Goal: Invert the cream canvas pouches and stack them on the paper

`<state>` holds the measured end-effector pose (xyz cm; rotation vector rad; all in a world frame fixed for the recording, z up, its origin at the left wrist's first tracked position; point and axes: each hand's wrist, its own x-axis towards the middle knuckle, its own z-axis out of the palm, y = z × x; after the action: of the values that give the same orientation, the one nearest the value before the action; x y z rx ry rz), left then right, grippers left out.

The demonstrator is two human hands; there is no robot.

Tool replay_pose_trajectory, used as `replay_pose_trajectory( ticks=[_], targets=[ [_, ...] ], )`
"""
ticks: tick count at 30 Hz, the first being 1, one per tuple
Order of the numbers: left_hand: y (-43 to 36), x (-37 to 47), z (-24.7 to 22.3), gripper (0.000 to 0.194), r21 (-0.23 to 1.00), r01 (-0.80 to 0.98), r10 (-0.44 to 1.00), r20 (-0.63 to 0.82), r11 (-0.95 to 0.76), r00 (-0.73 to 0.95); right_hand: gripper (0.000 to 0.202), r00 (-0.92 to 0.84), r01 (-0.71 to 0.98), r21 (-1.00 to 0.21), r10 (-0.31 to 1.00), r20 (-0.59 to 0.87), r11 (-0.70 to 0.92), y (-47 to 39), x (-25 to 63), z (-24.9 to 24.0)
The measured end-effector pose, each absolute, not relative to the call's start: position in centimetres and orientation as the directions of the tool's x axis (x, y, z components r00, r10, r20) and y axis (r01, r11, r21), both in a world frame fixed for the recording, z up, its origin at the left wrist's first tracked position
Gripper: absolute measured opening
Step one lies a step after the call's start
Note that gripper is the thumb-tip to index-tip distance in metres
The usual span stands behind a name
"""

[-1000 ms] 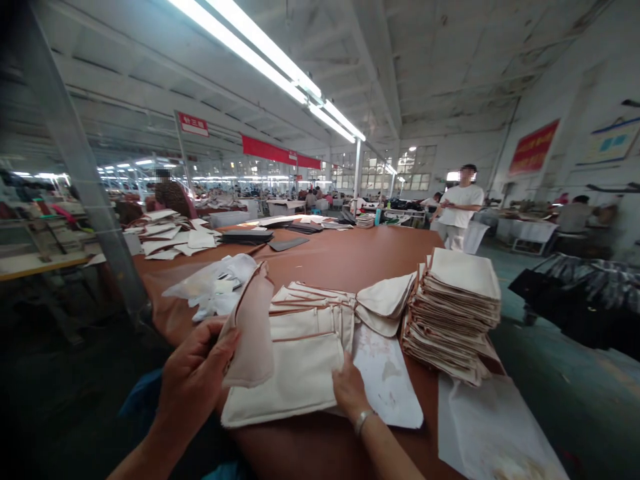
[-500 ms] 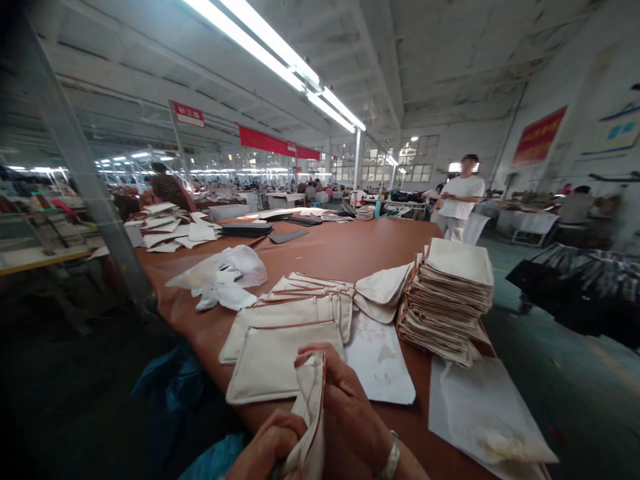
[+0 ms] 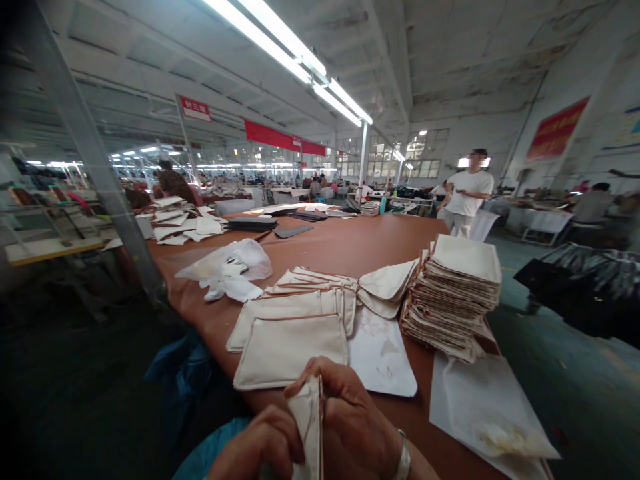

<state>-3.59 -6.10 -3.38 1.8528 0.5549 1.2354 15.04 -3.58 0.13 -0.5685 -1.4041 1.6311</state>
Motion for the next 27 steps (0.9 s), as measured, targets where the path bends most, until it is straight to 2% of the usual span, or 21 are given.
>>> replay_pose_trajectory(
  ticks=[2,3,4,6,9,12,14,17,23,27],
  targets=[
    [-6.1,-3.9,-1.9,0.024,0.838,-0.021,0.818,0.537,-0.545,0.205,0.009,-0.518,-0.302,-0.953,0.836,0.184,0.023,-4.2,14.9,0.7],
    [-6.0,-4.0,-1.1,0.026,0.868,0.018,0.861,0.489,-0.496,0.139,0.01,-0.53,-0.272,-0.961,0.827,0.186,0.042,-4.5,14.7,1.1],
    [-5.9,-4.0,-0.3,0.029,0.901,0.038,0.894,0.424,-0.433,0.147,0.011,-0.539,-0.22,-0.972,0.821,0.186,0.076,-4.8,14.6,1.4],
    [-5.5,-4.1,1.1,0.033,0.945,0.045,0.912,0.299,-0.323,0.28,0.008,-0.54,-0.073,-0.982,0.821,0.187,0.175,-5.0,14.7,1.8],
    [-4.7,-4.8,2.9,0.037,0.973,0.078,0.859,0.152,-0.217,0.49,0.011,-0.502,0.151,-0.944,0.846,0.183,0.293,-4.7,15.3,2.4],
    [-3.6,-5.9,4.5,0.038,0.981,0.145,0.767,0.003,-0.126,0.642,0.015,-0.524,0.32,-0.855,0.828,0.199,0.408,-4.1,16.2,3.9],
    [-3.0,-6.5,5.3,0.037,0.989,0.132,0.72,-0.044,-0.067,0.693,0.012,-0.574,0.397,-0.769,0.789,0.219,0.502,-3.9,16.5,5.3],
    [-2.1,-6.9,5.8,0.035,0.999,0.043,0.681,-0.052,0.03,0.73,0.008,-0.626,0.402,-0.724,0.745,0.229,0.56,-3.6,16.5,6.8],
    [-1.8,-6.7,4.8,0.032,0.984,-0.049,0.678,-0.083,0.174,0.73,0.024,-0.643,0.287,-0.867,0.753,0.14,0.407,-3.3,16.5,6.2],
    [-2.2,-6.2,5.0,0.031,0.984,-0.058,0.74,-0.088,0.169,0.667,0.026,-0.635,0.296,-0.876,0.764,0.117,0.38,-3.5,16.3,6.0]
  ],
)
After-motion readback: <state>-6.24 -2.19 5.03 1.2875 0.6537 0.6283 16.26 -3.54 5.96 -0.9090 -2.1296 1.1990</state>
